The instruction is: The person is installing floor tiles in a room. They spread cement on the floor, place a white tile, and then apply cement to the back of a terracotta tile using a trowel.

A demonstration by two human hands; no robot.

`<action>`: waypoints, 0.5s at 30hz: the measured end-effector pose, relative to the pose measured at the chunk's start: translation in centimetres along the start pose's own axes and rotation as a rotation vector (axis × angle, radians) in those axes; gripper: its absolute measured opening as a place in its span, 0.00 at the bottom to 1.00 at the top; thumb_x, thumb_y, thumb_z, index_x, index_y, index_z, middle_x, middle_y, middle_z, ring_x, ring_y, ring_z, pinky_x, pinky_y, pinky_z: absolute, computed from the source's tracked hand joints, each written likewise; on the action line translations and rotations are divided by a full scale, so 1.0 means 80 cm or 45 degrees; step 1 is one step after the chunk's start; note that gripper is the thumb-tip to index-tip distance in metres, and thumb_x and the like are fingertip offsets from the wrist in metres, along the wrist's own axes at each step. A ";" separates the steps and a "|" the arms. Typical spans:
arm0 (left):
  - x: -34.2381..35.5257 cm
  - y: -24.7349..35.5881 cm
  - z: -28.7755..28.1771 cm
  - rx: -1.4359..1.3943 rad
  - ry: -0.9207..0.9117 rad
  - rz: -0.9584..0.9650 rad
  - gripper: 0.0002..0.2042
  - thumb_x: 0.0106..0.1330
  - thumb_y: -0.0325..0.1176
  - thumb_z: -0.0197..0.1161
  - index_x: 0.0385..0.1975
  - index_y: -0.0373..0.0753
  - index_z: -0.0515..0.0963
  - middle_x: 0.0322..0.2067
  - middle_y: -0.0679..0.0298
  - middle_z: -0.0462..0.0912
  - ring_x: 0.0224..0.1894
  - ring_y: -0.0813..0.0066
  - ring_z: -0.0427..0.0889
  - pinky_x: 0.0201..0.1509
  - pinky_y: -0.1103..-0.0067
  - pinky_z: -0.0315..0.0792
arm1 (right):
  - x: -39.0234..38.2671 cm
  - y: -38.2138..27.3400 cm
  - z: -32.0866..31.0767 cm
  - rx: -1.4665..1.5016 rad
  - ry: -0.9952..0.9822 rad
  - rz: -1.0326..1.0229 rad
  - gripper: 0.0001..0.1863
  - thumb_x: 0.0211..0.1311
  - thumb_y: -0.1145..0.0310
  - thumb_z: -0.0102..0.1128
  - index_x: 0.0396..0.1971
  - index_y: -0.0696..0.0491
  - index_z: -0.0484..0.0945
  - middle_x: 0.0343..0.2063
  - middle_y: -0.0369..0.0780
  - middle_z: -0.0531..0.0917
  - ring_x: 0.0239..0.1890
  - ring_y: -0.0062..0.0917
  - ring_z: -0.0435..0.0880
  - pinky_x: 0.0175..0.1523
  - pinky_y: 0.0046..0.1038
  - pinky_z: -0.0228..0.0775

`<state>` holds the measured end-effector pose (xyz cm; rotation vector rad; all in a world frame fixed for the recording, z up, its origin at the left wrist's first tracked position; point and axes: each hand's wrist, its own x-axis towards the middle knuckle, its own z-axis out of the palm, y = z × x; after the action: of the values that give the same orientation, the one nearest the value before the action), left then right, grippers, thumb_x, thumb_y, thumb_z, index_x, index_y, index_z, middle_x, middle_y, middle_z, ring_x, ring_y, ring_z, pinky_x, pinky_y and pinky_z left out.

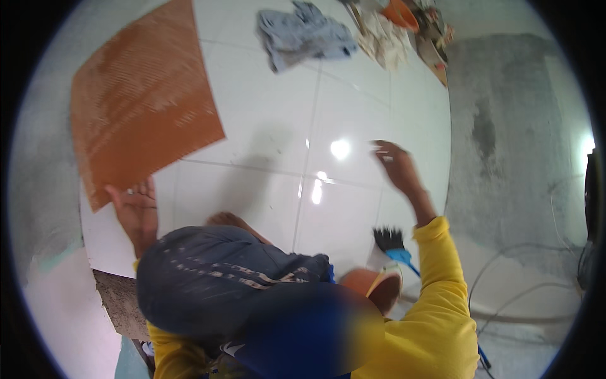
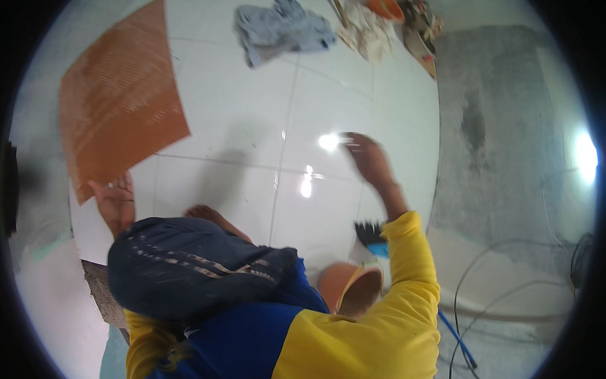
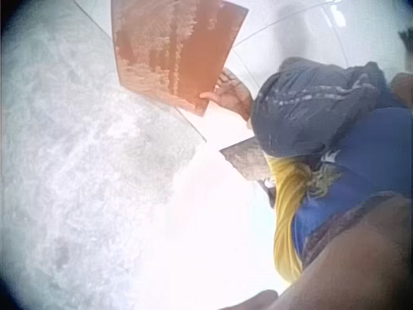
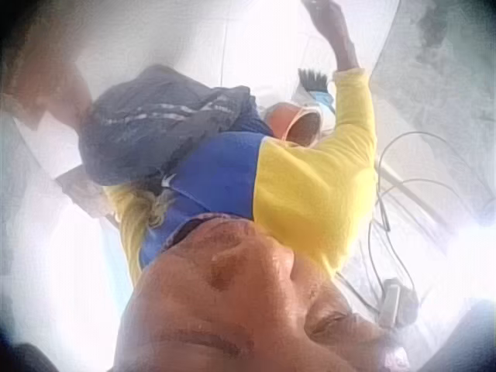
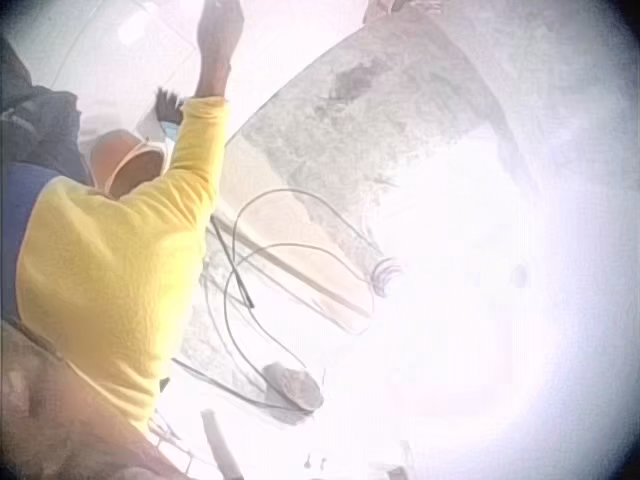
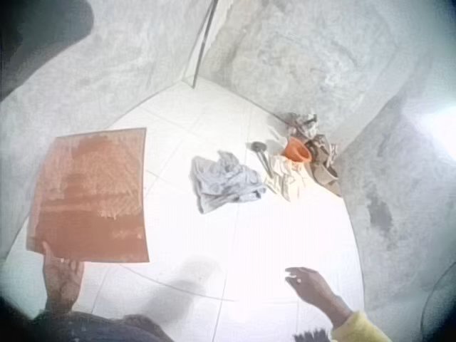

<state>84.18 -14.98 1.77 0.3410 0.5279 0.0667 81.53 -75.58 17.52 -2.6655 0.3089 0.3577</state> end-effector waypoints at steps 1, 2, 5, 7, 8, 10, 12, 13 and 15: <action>0.004 -0.013 -0.013 -0.036 -0.084 -0.090 0.31 0.77 0.55 0.62 0.73 0.43 0.67 0.72 0.61 0.68 0.75 0.65 0.66 0.83 0.60 0.58 | -0.045 0.112 -0.048 -0.357 0.137 0.097 0.19 0.76 0.63 0.60 0.59 0.56 0.81 0.51 0.53 0.87 0.57 0.49 0.85 0.63 0.43 0.78; -0.003 -0.001 -0.003 0.021 -0.065 -0.030 0.32 0.78 0.54 0.62 0.73 0.43 0.66 0.73 0.60 0.68 0.76 0.65 0.65 0.83 0.61 0.57 | -0.079 0.146 -0.069 -0.735 0.054 0.377 0.21 0.77 0.57 0.59 0.56 0.59 0.82 0.53 0.55 0.87 0.55 0.51 0.86 0.61 0.45 0.78; -0.006 0.000 0.029 0.190 0.035 0.096 0.31 0.79 0.50 0.60 0.75 0.43 0.64 0.75 0.58 0.67 0.78 0.64 0.63 0.85 0.63 0.54 | -0.218 0.281 -0.097 -0.660 -0.343 0.910 0.26 0.77 0.47 0.53 0.54 0.56 0.83 0.48 0.55 0.88 0.53 0.51 0.86 0.58 0.49 0.77; 0.002 0.006 0.036 0.314 0.011 0.192 0.30 0.80 0.49 0.60 0.76 0.42 0.64 0.74 0.57 0.69 0.78 0.64 0.63 0.85 0.63 0.53 | -0.277 0.302 -0.043 -0.107 -0.222 1.438 0.22 0.77 0.49 0.55 0.50 0.53 0.85 0.40 0.44 0.90 0.37 0.33 0.89 0.38 0.40 0.81; -0.002 0.005 0.049 0.317 0.024 0.197 0.29 0.81 0.47 0.59 0.76 0.42 0.64 0.74 0.57 0.70 0.77 0.63 0.65 0.85 0.63 0.54 | -0.304 0.326 -0.037 0.056 -0.186 1.517 0.19 0.77 0.52 0.57 0.48 0.52 0.86 0.36 0.38 0.88 0.29 0.24 0.85 0.29 0.34 0.76; 0.010 0.002 0.034 0.222 -0.037 0.154 0.29 0.81 0.46 0.59 0.76 0.42 0.63 0.73 0.57 0.71 0.77 0.63 0.65 0.84 0.63 0.55 | -0.348 0.358 -0.035 -0.579 -0.730 0.262 0.18 0.73 0.69 0.56 0.59 0.55 0.82 0.48 0.41 0.88 0.47 0.32 0.87 0.56 0.36 0.81; 0.010 0.023 0.037 0.257 -0.082 0.173 0.29 0.81 0.46 0.59 0.76 0.42 0.63 0.73 0.58 0.72 0.76 0.64 0.66 0.83 0.64 0.57 | -0.320 0.324 0.061 -0.043 -0.903 0.634 0.21 0.73 0.70 0.57 0.63 0.56 0.81 0.57 0.46 0.87 0.59 0.33 0.85 0.65 0.34 0.76; 0.009 0.029 0.038 0.262 -0.081 0.172 0.28 0.81 0.45 0.59 0.76 0.42 0.64 0.73 0.58 0.72 0.76 0.64 0.66 0.83 0.64 0.58 | -0.304 0.299 0.089 0.061 -1.002 0.726 0.21 0.73 0.69 0.57 0.62 0.55 0.81 0.56 0.45 0.87 0.59 0.34 0.85 0.65 0.34 0.76; 0.009 0.009 0.030 0.215 -0.041 0.071 0.28 0.81 0.45 0.59 0.75 0.42 0.64 0.73 0.59 0.72 0.75 0.64 0.67 0.82 0.64 0.59 | -0.324 0.286 0.104 -0.004 -1.247 0.812 0.21 0.72 0.66 0.57 0.61 0.54 0.82 0.55 0.45 0.88 0.59 0.35 0.85 0.65 0.36 0.76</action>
<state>86.02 -14.93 3.60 0.5207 0.4936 0.0706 49.31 -87.96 9.10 -1.9920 0.7934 1.7336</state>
